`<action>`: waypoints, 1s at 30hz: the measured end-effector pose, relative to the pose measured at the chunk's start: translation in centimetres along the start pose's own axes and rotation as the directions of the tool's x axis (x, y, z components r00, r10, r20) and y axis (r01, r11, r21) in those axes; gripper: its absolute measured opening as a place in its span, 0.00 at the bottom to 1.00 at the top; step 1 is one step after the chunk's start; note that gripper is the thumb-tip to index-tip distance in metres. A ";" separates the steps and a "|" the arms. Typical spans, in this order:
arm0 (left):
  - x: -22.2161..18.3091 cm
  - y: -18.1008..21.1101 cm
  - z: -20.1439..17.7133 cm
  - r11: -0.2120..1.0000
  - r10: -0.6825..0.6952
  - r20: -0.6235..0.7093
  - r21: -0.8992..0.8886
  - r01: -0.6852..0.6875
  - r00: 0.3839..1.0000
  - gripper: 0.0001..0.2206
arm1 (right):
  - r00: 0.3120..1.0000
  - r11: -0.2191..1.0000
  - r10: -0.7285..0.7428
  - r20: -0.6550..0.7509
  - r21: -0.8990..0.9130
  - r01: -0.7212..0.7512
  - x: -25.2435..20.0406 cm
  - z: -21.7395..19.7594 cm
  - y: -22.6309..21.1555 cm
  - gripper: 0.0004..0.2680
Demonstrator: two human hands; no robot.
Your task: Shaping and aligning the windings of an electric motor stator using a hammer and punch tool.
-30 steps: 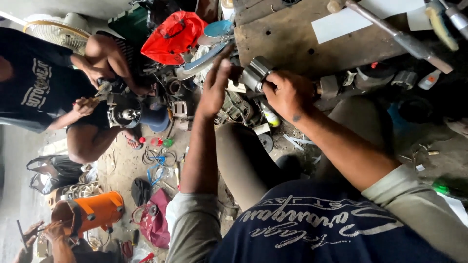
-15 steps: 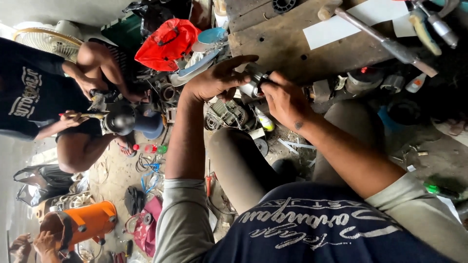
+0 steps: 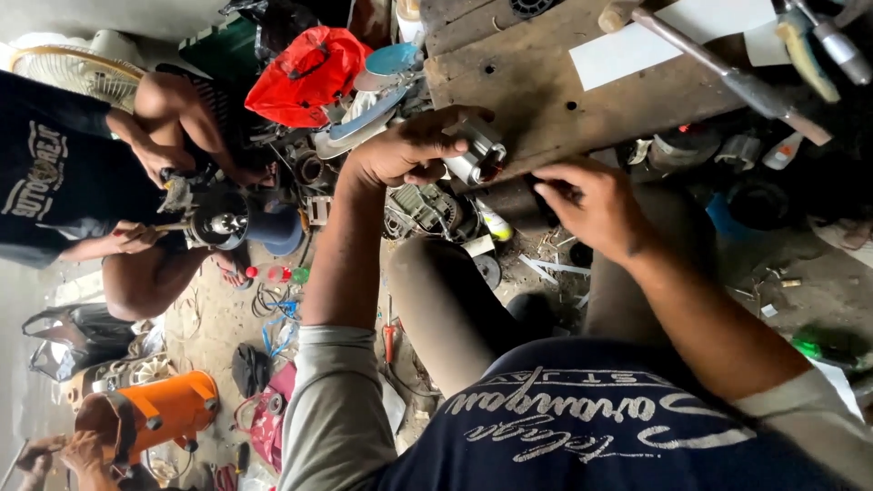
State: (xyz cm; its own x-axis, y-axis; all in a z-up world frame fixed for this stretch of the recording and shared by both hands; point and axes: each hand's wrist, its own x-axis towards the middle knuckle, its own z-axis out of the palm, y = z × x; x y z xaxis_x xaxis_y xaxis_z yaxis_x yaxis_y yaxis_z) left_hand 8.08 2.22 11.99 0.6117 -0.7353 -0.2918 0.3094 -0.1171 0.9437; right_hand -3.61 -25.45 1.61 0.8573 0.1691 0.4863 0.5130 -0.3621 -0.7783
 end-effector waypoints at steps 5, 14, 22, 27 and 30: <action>0.7 -0.7 -1.0 1.000 0.001 0.038 0.016 -0.001 0.999 0.30 | 0.992 0.923 0.125 -0.032 -0.364 -0.128 -2.1 -2.6 -1.0 0.07; 0.2 -2.0 -2.5 0.998 0.026 -0.085 0.062 -0.021 0.996 0.29 | 0.987 0.986 -0.124 -0.100 0.097 0.134 3.8 2.0 -2.2 0.06; -0.5 -4.6 -0.8 0.991 0.076 -0.420 -0.066 -0.114 0.904 0.23 | 0.991 0.992 -0.107 -0.075 0.057 0.112 2.5 0.7 -1.1 0.05; -0.4 -5.6 -1.6 0.992 0.117 -0.418 0.005 -0.127 0.901 0.21 | 0.988 0.997 -0.048 -0.146 0.045 0.055 0.8 0.5 -1.3 0.05; -0.6 -5.6 -1.5 0.984 0.170 -0.445 0.131 -0.125 0.879 0.18 | 0.979 0.995 -0.084 -0.185 0.040 0.093 2.8 1.4 -1.8 0.05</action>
State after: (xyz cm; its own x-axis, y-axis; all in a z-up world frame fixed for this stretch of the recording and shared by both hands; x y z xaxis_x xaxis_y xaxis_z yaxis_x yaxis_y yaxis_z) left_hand 7.08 4.29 6.62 0.9146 -0.3691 -0.1651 0.1331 -0.1107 0.9849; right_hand -2.07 -23.03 3.86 0.7878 0.0262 0.6154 0.5922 -0.3073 -0.7449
